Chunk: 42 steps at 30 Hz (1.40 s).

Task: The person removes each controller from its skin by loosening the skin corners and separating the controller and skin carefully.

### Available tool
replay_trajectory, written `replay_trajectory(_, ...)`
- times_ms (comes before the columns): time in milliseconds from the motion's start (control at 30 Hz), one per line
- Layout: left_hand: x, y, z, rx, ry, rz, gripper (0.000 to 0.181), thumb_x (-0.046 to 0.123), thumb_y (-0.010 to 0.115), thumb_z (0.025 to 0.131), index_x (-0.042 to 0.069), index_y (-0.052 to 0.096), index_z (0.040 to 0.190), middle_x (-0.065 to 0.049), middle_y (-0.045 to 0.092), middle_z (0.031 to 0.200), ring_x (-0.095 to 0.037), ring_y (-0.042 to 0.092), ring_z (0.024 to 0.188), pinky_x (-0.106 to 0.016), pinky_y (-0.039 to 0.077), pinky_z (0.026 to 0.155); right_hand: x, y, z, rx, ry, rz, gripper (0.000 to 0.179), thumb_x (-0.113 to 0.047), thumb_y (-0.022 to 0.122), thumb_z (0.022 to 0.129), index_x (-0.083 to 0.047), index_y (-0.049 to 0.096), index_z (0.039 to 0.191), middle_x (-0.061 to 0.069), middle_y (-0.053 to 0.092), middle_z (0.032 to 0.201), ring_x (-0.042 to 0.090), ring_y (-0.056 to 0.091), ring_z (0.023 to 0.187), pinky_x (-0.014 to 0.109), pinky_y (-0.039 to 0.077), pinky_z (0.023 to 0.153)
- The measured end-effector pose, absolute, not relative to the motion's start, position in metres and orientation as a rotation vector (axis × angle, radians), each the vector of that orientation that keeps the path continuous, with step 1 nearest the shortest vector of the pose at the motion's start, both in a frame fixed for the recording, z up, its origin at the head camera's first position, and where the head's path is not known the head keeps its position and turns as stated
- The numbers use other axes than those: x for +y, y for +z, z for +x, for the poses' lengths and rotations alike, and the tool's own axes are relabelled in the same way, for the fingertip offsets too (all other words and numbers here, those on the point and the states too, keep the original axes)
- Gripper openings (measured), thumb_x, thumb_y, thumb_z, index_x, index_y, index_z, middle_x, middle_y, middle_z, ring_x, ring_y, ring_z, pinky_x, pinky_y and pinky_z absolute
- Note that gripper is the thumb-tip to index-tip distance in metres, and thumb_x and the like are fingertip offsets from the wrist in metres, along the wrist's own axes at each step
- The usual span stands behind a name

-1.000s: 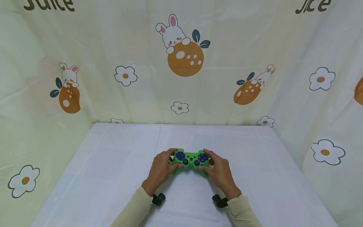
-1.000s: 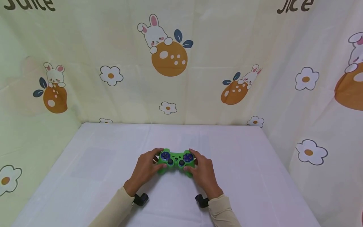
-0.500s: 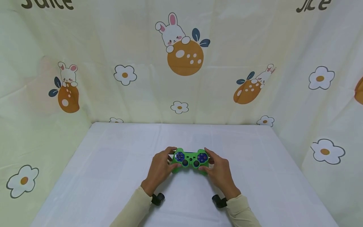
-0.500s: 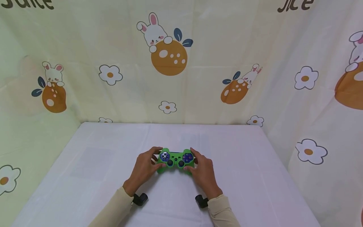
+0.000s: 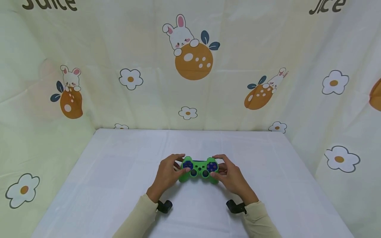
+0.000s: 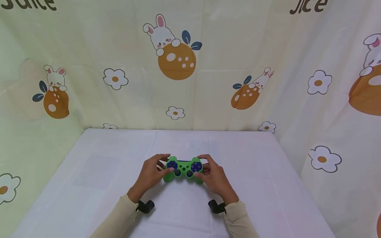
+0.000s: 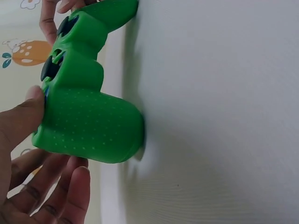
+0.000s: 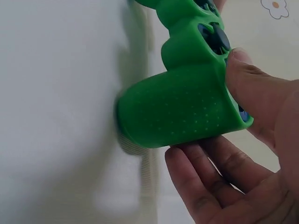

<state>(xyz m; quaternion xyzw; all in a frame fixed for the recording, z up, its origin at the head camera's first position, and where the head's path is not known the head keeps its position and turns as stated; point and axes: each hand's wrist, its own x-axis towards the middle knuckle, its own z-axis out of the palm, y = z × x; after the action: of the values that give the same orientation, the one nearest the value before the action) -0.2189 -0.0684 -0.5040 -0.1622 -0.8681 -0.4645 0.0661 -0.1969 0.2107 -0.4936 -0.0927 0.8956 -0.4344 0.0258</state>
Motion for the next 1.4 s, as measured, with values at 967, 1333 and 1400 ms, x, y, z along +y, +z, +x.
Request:
replay_trajectory(967, -0.074, -0.493, -0.22, -2.641, -1.537, -0.506, 0.051, 0.02, 0.091, 0.086, 0.022, 0.067, 0.131, -0.004, 0.081, 0.107, -0.016, 0.074, 0.089, -0.033, 0.061, 0.08, 0.209, -0.49, -0.199, 2.75, -1.419, -0.339, 0.054, -0.015, 0.077, 0.098, -0.03, 0.058, 0.146, 0.008, 0.078, 0.125, 0.017, 0.074, 0.103, 0.032, 0.059, 0.088)
replay_trajectory(1333, -0.072, -0.493, -0.22, -2.582, -1.495, -0.451, 0.056, 0.015, 0.094, 0.08, 0.027, 0.067, 0.129, 0.003, 0.082, 0.107, -0.012, 0.074, 0.095, -0.028, 0.057, 0.08, 0.203, -0.491, -0.2, 2.791, -1.488, -0.365, 0.06, -0.011, 0.081, 0.093, -0.026, 0.058, 0.146, 0.009, 0.078, 0.124, 0.027, 0.075, 0.115, 0.046, 0.059, 0.101)
replay_trajectory(1400, -0.071, -0.494, -0.22, -2.583, -1.483, -0.445, 0.057, 0.015, 0.094, 0.08, 0.027, 0.067, 0.129, 0.004, 0.082, 0.107, -0.011, 0.075, 0.095, -0.029, 0.058, 0.081, 0.203, -0.492, -0.2, 2.805, -1.487, -0.368, 0.06, -0.01, 0.082, 0.092, -0.027, 0.059, 0.145, 0.009, 0.078, 0.123, 0.027, 0.075, 0.116, 0.046, 0.059, 0.102)
